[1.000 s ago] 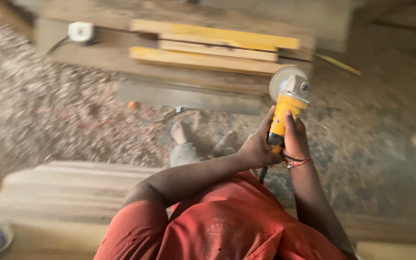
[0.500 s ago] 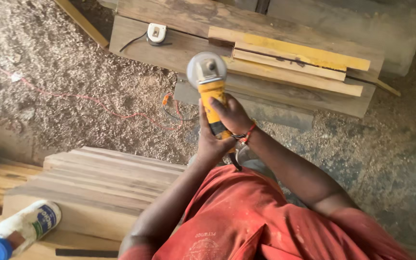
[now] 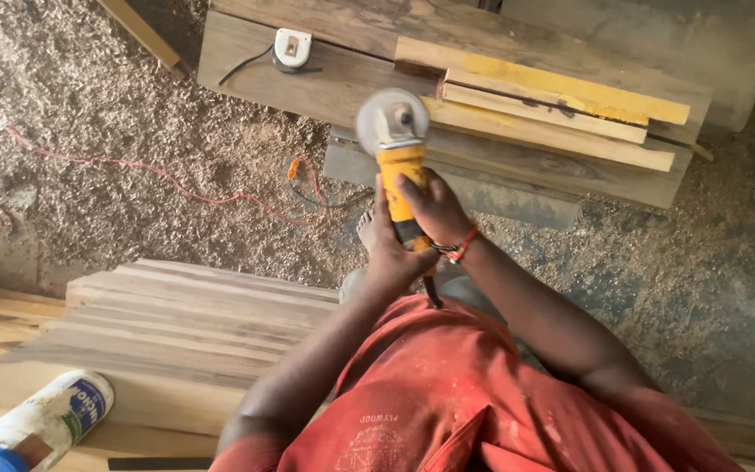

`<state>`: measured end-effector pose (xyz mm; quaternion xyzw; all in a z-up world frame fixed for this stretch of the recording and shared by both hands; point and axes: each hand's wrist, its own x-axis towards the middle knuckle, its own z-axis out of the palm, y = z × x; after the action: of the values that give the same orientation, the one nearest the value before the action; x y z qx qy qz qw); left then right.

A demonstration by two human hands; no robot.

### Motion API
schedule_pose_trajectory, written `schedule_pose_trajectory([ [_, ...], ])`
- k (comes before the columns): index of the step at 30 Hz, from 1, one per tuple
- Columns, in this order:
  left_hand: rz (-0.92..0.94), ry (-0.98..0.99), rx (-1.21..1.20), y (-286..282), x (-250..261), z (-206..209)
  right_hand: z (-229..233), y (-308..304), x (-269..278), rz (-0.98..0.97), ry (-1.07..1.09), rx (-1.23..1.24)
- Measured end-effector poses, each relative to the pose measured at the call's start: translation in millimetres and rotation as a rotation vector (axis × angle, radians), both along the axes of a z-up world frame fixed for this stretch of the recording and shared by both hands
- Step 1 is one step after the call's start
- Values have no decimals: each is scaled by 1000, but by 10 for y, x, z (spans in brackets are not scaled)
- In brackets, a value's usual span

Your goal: The person uses a handheld angle grinder with a sanding disc to smooth the surfaces of several wooden planks on a workbench. They repeatedly move the tool along the planks, pause to wipe away dust, and flip the planks to sand different sides.

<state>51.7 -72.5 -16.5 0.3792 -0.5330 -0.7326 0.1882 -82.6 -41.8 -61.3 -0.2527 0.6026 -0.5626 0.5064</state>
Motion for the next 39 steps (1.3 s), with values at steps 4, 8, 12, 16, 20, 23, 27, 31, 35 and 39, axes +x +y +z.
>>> schedule_pose_trajectory([
  [4,-29,13,-111,-41,48,-111,-79,-44,-1,-19,44,3],
  [8,-113,-50,-16,191,-53,6,-25,306,-79,-91,14,36],
  [12,-112,34,-46,262,-85,62,51,420,-112,-91,-8,61],
  [16,-23,3,48,85,-80,-47,-48,22,-103,31,51,-15],
  [20,5,47,-94,69,-81,-123,-69,-34,-92,39,-36,-29],
  [23,7,-23,-63,230,-175,-123,-59,115,-202,38,-56,-38],
  [27,39,74,-123,447,-364,-112,-11,315,-365,30,-54,-1],
  [31,58,45,-83,647,-466,-97,18,485,-477,48,-51,3],
  [35,44,36,-37,805,-568,-86,43,642,-581,48,-72,30],
  [39,32,24,-34,992,-699,-104,7,826,-728,49,-55,7],
])
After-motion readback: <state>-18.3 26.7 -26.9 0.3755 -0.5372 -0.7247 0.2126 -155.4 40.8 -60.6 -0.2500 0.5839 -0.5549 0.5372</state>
